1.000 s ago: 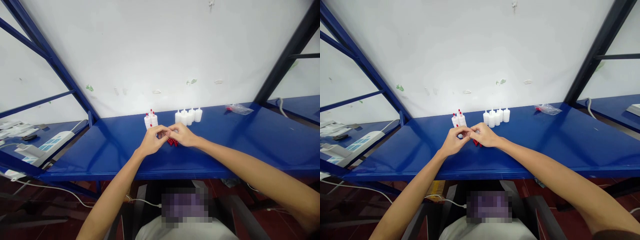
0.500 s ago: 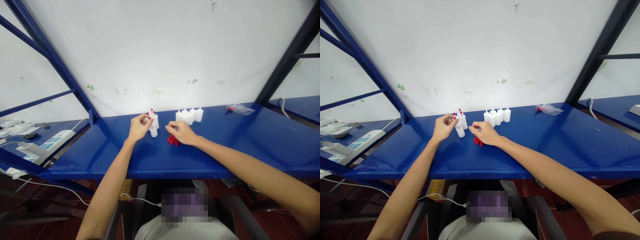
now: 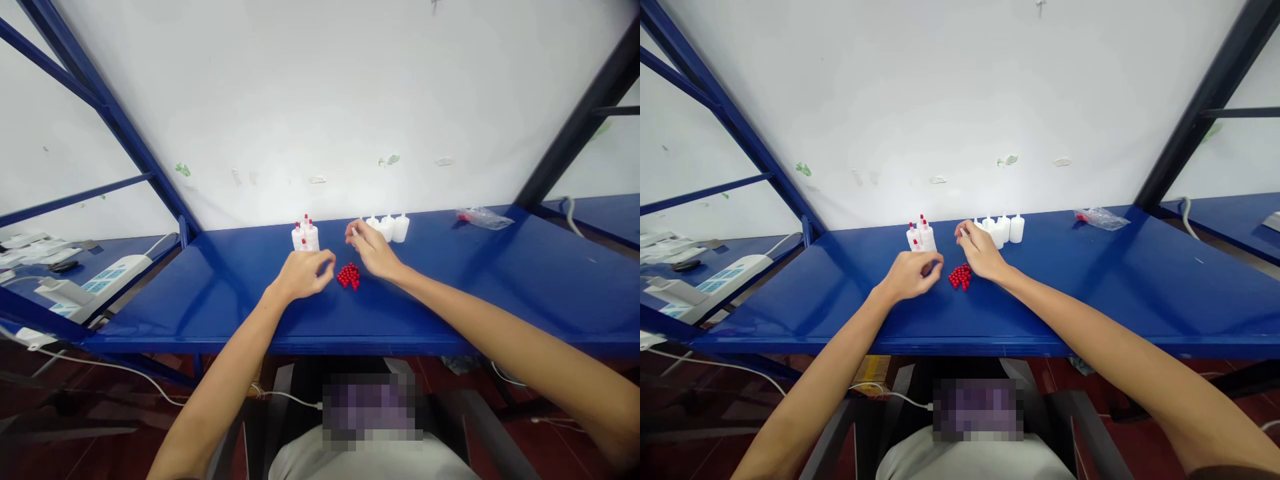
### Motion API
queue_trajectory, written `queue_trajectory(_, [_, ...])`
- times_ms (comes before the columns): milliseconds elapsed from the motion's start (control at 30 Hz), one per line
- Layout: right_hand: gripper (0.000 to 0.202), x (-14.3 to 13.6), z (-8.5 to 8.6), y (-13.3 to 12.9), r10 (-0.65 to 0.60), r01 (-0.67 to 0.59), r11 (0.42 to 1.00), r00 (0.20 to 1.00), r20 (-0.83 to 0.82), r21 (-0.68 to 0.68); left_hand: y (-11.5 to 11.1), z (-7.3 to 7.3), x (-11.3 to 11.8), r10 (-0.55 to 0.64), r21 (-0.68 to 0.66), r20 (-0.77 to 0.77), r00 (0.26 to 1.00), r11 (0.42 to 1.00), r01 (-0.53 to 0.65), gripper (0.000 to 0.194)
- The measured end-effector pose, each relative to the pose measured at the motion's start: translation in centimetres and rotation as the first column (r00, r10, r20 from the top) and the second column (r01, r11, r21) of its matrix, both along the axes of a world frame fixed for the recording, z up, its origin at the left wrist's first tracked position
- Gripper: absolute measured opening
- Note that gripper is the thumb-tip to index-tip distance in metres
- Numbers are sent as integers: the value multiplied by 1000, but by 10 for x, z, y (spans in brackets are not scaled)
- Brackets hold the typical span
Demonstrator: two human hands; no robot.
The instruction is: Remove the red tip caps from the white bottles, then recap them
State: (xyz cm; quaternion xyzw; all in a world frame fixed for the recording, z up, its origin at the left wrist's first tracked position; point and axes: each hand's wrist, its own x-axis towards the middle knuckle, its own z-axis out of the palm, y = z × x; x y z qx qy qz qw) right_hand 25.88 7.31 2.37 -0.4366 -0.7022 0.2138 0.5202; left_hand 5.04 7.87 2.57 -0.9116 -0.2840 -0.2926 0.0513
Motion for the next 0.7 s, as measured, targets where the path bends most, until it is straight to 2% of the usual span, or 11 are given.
queue_trajectory(100, [17,-1,-1,4,-37,35,999,997,62,23,-5,-6,8,-22,-80,-165,986,997,9,20])
queue_trajectory(300, [23,4,-5,9,-42,37,998,993,110,47,5,-15,12,-66,-160,-228,971,987,30,37])
queue_trajectory(467, [21,5,-6,9,-73,68,997,990,121,45,14,-19,21,-52,-158,-380,924,987,-10,54])
queue_trajectory(567, [21,4,-6,7,-55,54,998,993,103,17,17,-20,24,-56,-155,-395,917,988,-7,58])
queue_trajectory(700, [21,3,-7,6,-39,38,999,995,97,9,19,-21,21,-60,-187,-332,941,982,-4,53])
